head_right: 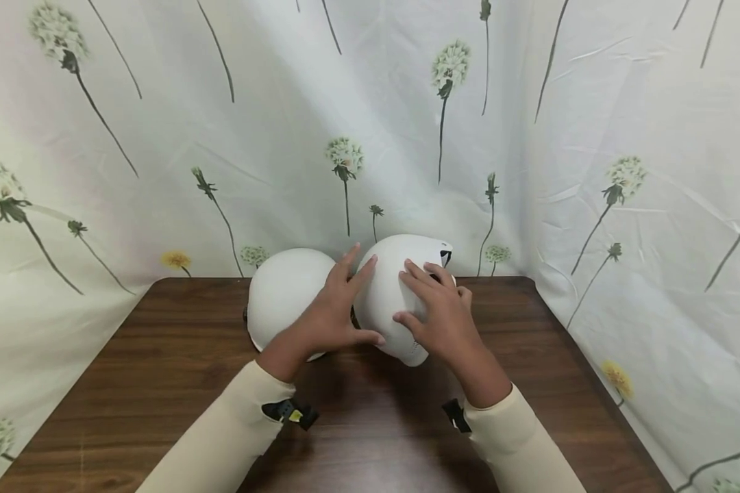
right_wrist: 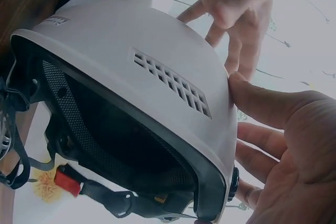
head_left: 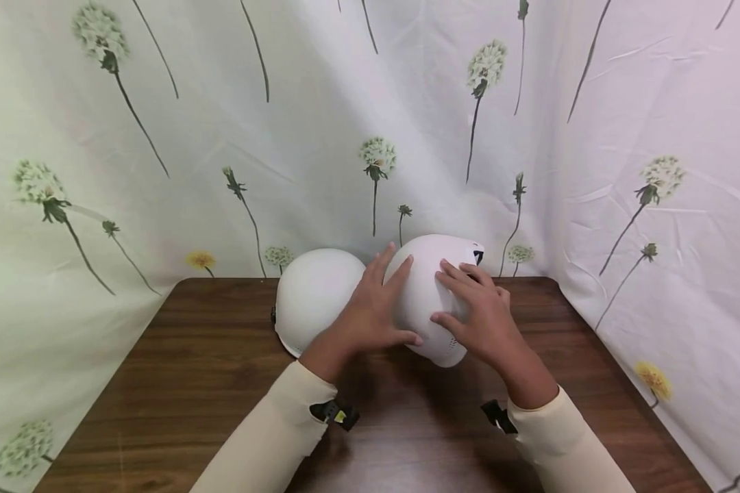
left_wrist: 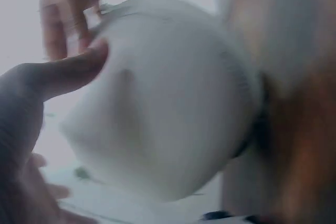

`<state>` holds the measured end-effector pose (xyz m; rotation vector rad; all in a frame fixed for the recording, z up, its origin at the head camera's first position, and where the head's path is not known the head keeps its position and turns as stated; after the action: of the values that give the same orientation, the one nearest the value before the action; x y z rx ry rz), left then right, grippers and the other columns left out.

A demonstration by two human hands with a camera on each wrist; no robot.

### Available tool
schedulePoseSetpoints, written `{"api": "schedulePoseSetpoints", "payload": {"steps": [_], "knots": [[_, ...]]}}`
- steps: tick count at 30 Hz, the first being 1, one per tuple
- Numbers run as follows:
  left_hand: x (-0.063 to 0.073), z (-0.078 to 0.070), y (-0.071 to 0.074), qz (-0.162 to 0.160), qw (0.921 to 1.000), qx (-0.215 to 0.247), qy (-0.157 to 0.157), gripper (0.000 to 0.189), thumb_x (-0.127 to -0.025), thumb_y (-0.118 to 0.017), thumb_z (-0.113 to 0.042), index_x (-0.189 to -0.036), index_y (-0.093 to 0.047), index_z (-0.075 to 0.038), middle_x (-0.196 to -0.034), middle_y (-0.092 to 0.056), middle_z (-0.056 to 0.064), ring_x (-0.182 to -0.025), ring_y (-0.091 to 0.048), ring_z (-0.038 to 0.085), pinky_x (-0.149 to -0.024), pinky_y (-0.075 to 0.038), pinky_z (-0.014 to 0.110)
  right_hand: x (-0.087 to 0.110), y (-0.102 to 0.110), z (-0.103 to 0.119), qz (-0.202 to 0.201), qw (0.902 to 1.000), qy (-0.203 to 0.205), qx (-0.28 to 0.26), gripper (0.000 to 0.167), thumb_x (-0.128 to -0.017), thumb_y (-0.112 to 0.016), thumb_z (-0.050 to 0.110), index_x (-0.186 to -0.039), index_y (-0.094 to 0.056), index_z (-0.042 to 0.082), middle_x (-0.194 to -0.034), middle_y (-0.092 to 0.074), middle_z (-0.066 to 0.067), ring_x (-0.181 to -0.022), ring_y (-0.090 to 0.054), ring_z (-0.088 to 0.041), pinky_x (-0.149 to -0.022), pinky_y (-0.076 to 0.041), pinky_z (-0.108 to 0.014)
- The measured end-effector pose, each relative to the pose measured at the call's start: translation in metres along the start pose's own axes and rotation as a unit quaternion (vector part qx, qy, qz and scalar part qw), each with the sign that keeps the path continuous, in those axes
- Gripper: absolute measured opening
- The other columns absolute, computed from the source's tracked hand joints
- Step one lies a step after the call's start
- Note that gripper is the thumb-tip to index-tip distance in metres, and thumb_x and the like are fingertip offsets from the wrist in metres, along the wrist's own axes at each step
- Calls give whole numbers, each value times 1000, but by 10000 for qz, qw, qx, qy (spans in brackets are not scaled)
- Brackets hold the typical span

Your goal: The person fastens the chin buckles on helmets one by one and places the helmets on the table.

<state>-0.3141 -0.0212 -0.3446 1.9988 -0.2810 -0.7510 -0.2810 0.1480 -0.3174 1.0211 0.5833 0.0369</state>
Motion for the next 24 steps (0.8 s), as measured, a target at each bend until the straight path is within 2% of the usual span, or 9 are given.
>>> {"api": "schedulePoseSetpoints", "payload": {"steps": [3, 6, 11, 18, 20, 24], "knots": [[-4, 7, 7, 577, 9933, 926, 377, 136, -79, -98, -50, -178, -10, -19, -186, 2, 13, -171, -6, 48, -129, -32, 70, 0, 0, 2, -36, 10000, 33, 6, 76, -91, -91, 26, -158, -60, 16, -173, -48, 1, -160, -37, -33, -106, -34, -71], [-10, 9, 11, 740, 9857, 1377, 621, 124, -87, -91, -49, -178, -11, -22, -186, 2, 11, -172, -5, 43, -130, -30, 70, 1, 0, 3, -97, 9999, 44, 25, 75, -90, -92, 26, -158, -61, 16, -172, -49, 2, -159, -38, -32, -105, -34, -71], [-24, -1, 12, 573, 9889, 1188, 688, 114, -91, -83, -58, -177, -18, -23, -185, -8, 13, -171, -14, 41, -130, -33, 67, 1, -1, 7, -151, 9998, 154, 37, 75, -90, -92, 24, -157, -61, 17, -171, -50, 3, -158, -40, -32, -104, -35, -72], [-33, -7, -2, 657, 9893, 800, 1026, 117, -88, -80, -68, -177, -17, -26, -185, -11, 13, -170, -19, 43, -127, -38, 66, 1, -1, 7, -245, 9994, 223, 76, 75, -88, -94, 26, -155, -63, 14, -171, -51, -1, -157, -42, -32, -102, -37, -72], [-33, -6, -4, 594, 9897, 664, 1124, 118, -88, -79, -70, -177, -17, -25, -185, -12, 13, -168, -24, 43, -123, -43, 65, 1, -1, 5, -276, 9994, 198, -16, 76, -87, -95, 25, -154, -64, 12, -172, -49, -6, -158, -41, -34, -104, -37, -73], [-32, -6, -7, 385, 9901, 520, 1242, 120, -86, -79, -73, -177, -18, -24, -183, -15, 14, -164, -34, 42, -118, -49, 65, 2, 2, 1, -475, 9986, 32, -225, 85, -82, -99, 23, -156, -60, 7, -173, -38, -23, -158, -35, -48, -113, -38, -78]]}}
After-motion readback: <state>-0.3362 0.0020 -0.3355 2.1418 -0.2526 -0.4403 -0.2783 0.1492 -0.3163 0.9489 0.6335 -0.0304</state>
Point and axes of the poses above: each hand's wrist, its own x-axis away from the middle knuckle, its own y-axis out of the back of the hand, z = x × y, the point moved 9 cm from there along -x, towards the middle knuckle
